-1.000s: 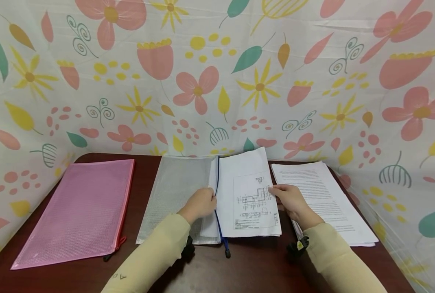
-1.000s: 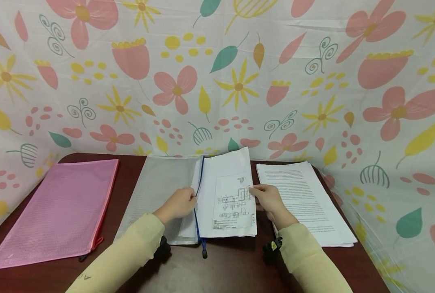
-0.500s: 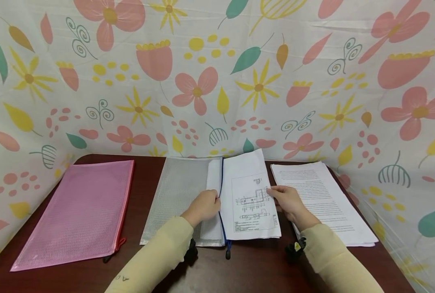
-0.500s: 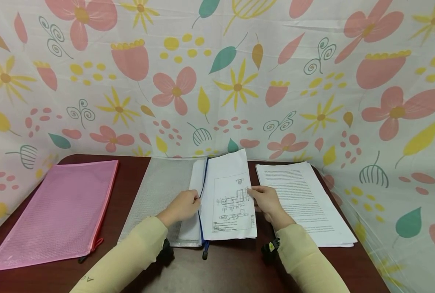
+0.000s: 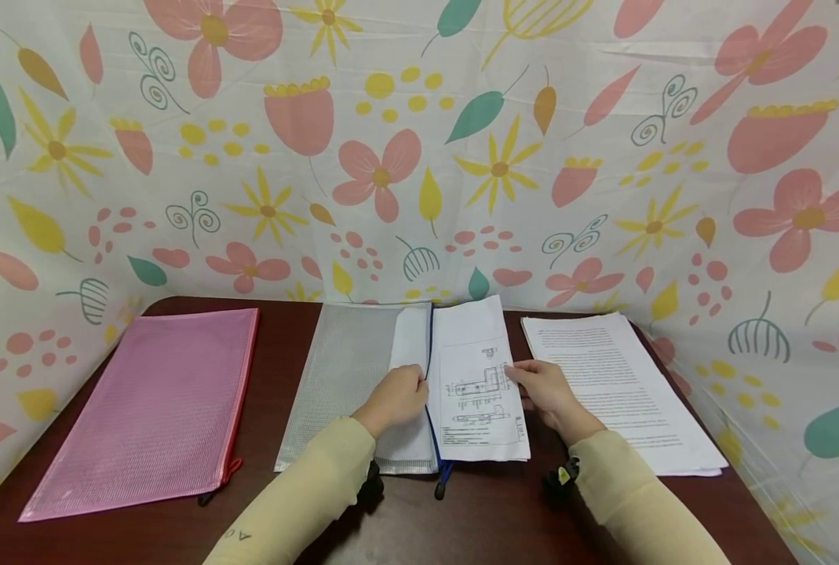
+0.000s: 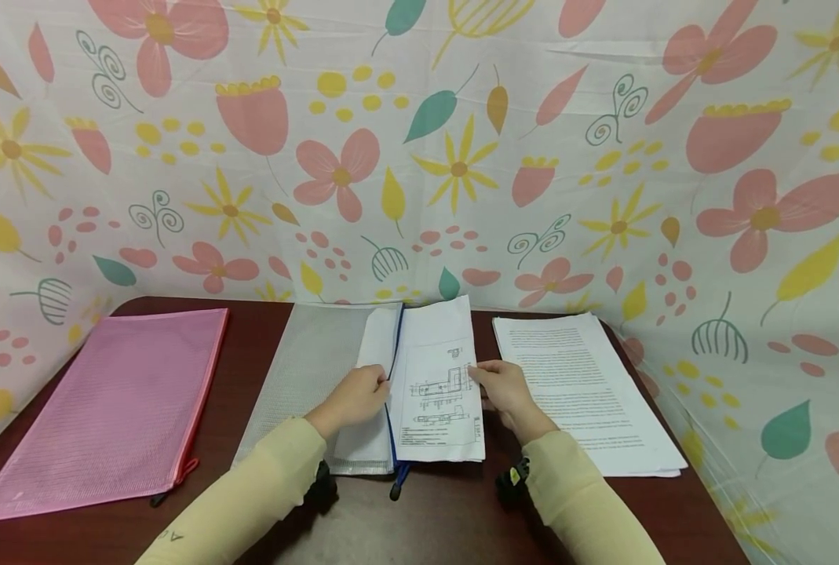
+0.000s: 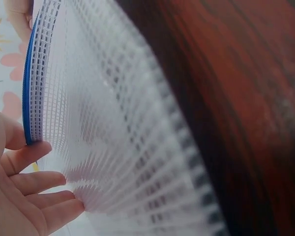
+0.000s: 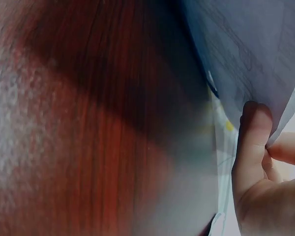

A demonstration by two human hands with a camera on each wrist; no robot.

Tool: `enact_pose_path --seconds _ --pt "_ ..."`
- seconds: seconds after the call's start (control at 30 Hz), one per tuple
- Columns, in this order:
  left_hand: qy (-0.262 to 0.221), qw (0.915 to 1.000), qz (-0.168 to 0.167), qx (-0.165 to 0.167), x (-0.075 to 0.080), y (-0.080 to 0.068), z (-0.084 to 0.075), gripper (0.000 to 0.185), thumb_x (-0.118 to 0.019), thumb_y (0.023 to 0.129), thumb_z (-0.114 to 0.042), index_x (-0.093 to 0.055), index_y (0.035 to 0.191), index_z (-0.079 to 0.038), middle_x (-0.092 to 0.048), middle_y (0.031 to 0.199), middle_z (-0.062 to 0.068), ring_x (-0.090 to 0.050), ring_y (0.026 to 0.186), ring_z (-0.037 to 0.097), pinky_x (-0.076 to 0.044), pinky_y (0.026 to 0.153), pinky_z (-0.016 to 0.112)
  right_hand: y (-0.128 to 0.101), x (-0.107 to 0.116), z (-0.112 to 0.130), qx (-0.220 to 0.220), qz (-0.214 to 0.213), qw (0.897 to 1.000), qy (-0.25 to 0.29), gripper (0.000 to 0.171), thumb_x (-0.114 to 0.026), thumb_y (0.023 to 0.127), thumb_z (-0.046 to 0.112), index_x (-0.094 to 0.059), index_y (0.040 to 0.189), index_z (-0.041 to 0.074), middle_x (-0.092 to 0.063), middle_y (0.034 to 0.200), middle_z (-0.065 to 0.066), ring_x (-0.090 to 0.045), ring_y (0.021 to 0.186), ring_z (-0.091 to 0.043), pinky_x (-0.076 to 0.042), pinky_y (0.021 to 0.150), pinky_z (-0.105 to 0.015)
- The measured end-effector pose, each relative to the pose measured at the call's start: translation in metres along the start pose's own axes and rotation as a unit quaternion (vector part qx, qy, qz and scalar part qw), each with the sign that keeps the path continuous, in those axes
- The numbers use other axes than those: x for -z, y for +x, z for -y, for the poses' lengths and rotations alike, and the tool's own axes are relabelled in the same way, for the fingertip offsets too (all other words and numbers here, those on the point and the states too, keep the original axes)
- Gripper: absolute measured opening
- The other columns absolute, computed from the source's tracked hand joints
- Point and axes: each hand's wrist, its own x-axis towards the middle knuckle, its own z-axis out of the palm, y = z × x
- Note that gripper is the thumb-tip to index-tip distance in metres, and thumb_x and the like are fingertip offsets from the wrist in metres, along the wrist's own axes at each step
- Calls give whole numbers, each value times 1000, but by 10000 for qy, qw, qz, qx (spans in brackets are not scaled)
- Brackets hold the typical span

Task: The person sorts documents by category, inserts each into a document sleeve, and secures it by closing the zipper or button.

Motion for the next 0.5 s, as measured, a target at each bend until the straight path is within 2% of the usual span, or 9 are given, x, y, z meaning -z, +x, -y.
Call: enact_pose_path --seconds 0.3,0.5 --pt "-91 10000 0 -1 -1 0 -1 21 -46 95 -11 -50 74 -8 -44 63 0 -42 55 12 -35 49 23 3 -7 -1 -34 -33 10000 -35 40 -55 95 20 -51 123 -8 -67 90 -6 -65 70 -9 -55 61 -27" --pt "-157 9998 -57 -45 -2 0 0 20 -46 95 -11 -50 75 -8 -45 64 0 -42 55 11 -35 49 22 2 -8 -1 -167 -236 9982 -532 36 -55 94 15 -53 121 -9 -64 91 -11 -62 67 -11 -55 59 -28"
